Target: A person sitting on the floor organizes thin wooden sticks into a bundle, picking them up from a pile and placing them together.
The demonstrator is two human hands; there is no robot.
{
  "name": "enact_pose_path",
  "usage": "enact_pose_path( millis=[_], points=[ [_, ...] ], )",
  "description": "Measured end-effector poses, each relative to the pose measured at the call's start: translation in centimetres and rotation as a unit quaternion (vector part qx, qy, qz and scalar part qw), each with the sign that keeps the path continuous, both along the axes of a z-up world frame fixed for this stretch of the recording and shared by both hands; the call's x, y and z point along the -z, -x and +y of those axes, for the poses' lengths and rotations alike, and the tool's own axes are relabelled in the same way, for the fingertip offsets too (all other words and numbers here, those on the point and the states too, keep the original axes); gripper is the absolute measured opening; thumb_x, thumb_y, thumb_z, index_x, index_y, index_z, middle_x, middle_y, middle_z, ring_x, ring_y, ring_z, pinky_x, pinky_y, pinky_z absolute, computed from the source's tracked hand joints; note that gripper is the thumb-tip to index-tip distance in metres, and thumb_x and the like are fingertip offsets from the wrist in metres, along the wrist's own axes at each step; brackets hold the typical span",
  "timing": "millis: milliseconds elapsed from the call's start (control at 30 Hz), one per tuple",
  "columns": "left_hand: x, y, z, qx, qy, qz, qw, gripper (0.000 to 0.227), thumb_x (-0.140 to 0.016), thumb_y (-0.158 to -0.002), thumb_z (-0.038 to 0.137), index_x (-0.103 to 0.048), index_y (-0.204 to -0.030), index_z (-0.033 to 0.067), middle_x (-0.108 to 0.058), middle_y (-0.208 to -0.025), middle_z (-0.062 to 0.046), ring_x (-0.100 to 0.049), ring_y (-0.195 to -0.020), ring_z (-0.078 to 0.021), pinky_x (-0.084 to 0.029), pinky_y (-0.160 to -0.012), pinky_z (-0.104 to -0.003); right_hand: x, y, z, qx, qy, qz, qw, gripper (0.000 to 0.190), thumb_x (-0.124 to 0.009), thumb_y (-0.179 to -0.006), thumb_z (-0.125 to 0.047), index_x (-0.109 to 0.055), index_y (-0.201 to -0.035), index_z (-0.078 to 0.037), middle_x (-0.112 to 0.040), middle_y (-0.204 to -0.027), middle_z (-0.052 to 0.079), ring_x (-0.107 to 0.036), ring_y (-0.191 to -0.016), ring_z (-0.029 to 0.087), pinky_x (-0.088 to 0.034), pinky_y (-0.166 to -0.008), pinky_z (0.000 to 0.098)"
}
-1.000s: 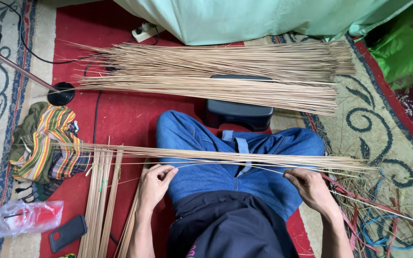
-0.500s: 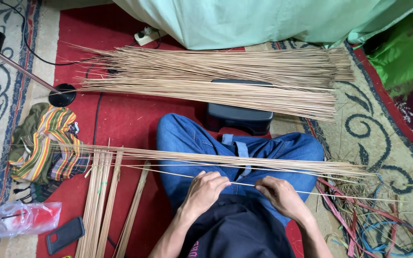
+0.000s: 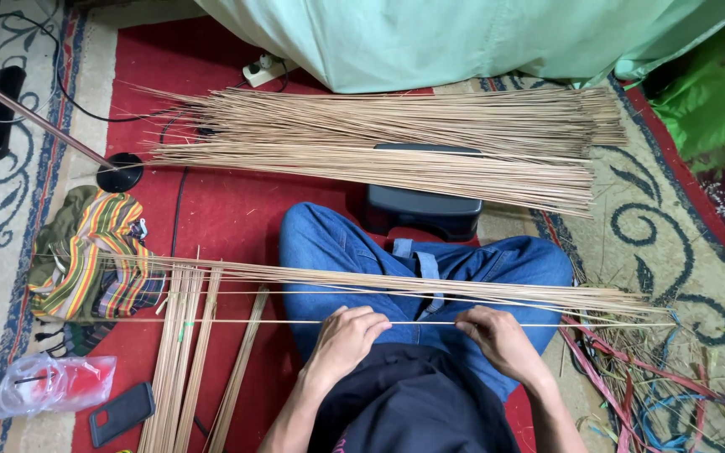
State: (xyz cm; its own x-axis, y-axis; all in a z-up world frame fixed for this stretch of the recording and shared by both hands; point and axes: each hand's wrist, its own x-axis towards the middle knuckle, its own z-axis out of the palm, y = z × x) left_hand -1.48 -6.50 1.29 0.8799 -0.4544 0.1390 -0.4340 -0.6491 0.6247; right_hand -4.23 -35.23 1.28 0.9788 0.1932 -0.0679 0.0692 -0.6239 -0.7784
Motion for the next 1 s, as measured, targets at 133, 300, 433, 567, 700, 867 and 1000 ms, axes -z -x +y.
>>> enact_pose_path(
  millis=[133,300,433,567,700,867,1000],
  points=[
    [-1.1,-0.6,0.4,0.0,0.031,0.024,0.999,0.014,-0.07,-0.092,0.018,-0.08,-0.091,0.0083,-0.074,-0.079,-0.001,-0.064,-0.055,-0.02,-0.054,-0.057,-0.034,-0.1,-0.1,-1.4,0.023,-0.005,0.019,1.0,0.016,-0.072,-0.088,-0.021,-0.079,-0.088,-0.006,-0.078,-0.078,0.001,-0.062,-0.06,0.015,-0.051,-0.059,0.0293],
    [-0.4,-1.4,2.7,-0.06,0.034,0.029,0.997,0.015,-0.073,-0.089,0.018,-0.079,-0.094,0.0061,-0.077,-0.084,-0.002,-0.07,-0.063,-0.0229,-0.056,-0.062,-0.036,0.6,0.0,-3.6,0.102,0.081,-0.047,0.99,0.015,-0.074,-0.086,-0.018,-0.078,-0.092,-0.005,-0.075,-0.08,0.004,-0.062,-0.055,0.019,-0.05,-0.057,0.0345],
    [-0.6,-1.1,2.0,-0.066,0.023,0.021,0.997,0.017,-0.074,-0.088,0.019,-0.079,-0.093,0.0042,-0.078,-0.086,-0.002,-0.072,-0.064,-0.0211,-0.058,-0.062,-0.034,1.1,-0.1,-2.7,0.112,0.09,-0.066,0.987,0.018,-0.07,-0.089,-0.022,-0.076,-0.091,-0.005,-0.075,-0.084,0.005,-0.065,-0.065,0.024,-0.051,-0.066,0.0372],
    [-0.9,-1.0,0.8,-0.037,0.032,0.014,0.999,0.014,-0.073,-0.089,0.02,-0.079,-0.09,0.0072,-0.076,-0.082,-0.002,-0.069,-0.061,-0.0214,-0.056,-0.061,-0.035,1.2,0.0,-2.0,0.076,0.022,-0.041,0.996,0.017,-0.069,-0.089,-0.018,-0.077,-0.094,-0.004,-0.077,-0.083,0.003,-0.061,-0.058,0.019,-0.048,-0.058,0.0331],
    [-0.8,-1.4,0.8,-0.026,0.059,0.034,0.997,0.015,-0.072,-0.09,0.019,-0.079,-0.093,0.0063,-0.075,-0.083,-0.001,-0.068,-0.06,-0.0209,-0.055,-0.06,-0.034,1.3,-0.1,-2.6,0.063,0.01,-0.013,0.998,0.016,-0.071,-0.088,-0.019,-0.078,-0.091,-0.005,-0.078,-0.082,0.002,-0.06,-0.058,0.018,-0.047,-0.057,0.0322],
    [2.4,-3.3,2.5,-0.008,0.065,0.021,0.998,0.018,-0.065,-0.1,0.032,-0.079,-0.096,0.0209,-0.071,-0.077,-0.004,-0.074,-0.078,-0.0285,-0.058,-0.068,-0.036,3.2,-0.3,-4.2,0.069,0.051,-0.031,0.996,0.016,-0.067,-0.096,-0.027,-0.081,-0.101,-0.022,-0.065,-0.069,0.006,-0.068,-0.064,0.024,-0.053,-0.071,0.0373],
    [3.0,-4.0,2.3,-0.005,0.082,0.006,0.997,0.019,-0.065,-0.101,0.032,-0.08,-0.097,0.0222,-0.072,-0.078,-0.003,-0.073,-0.077,-0.0255,-0.056,-0.07,-0.034,3.3,-0.2,-4.0,0.095,0.031,-0.041,0.994,0.015,-0.069,-0.096,-0.027,-0.082,-0.103,-0.024,-0.06,-0.066,0.005,-0.063,-0.061,0.021,-0.053,-0.072,0.036]
  ],
)
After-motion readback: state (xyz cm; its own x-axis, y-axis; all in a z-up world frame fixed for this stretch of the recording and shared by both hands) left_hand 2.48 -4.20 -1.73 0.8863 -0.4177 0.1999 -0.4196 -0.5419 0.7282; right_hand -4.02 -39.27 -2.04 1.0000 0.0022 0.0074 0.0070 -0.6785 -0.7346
